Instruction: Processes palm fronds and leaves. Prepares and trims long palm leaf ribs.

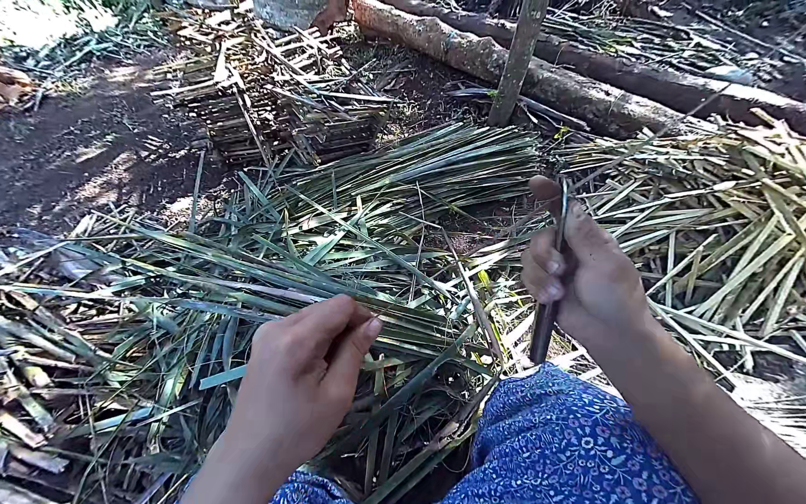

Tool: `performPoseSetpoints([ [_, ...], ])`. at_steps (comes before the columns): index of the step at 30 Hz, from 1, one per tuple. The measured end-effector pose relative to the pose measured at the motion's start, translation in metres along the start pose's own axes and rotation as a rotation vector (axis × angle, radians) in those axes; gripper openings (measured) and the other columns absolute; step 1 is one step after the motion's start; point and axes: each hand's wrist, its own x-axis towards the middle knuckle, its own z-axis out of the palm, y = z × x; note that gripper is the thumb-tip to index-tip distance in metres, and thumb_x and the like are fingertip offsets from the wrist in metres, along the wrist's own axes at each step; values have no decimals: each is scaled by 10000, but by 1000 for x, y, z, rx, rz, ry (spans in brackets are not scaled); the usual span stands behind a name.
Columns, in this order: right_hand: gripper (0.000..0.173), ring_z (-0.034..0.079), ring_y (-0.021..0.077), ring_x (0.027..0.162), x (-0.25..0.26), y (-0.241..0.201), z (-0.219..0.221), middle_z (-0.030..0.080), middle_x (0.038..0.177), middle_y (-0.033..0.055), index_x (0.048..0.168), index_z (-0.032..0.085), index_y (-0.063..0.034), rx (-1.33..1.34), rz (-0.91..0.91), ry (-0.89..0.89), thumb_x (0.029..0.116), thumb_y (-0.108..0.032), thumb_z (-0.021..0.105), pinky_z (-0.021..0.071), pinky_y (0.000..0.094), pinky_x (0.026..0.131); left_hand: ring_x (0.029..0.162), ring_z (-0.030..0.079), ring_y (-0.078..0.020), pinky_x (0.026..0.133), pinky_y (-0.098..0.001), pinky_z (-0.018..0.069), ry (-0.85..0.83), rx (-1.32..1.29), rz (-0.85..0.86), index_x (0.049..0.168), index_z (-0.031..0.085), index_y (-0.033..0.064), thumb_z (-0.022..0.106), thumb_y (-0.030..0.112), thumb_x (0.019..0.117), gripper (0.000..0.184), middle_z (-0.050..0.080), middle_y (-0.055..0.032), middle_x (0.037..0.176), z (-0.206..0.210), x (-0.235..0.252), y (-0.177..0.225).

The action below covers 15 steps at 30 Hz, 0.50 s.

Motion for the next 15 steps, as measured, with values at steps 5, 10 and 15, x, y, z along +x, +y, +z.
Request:
performPoseSetpoints([
  [5,398,500,-19,454,-13,10,17,516,575,-102,1449,494,-222,-61,120,-278,1088,-380,432,464,136,459,619,570,92,561,-74,477,-40,-87,-134,905,703,160,595,257,991,169,630,143,713,-1,0,0],
  [10,386,484,-62,541,-23,18,39,524,690,-132,1430,540,-147,-143,220,-554,1078,-288,468,424,101,490,632,573,101,572,-63,479,-59,-128,-124,907,705,145,594,239,991,168,628,143,720,5,2,6],
  [15,360,471,-65,529,-22,18,38,514,671,-130,1399,580,-151,-121,202,-551,1082,-284,472,410,93,483,629,573,93,573,-67,482,-65,-159,-115,902,701,143,589,221,992,163,623,141,716,7,2,8],
])
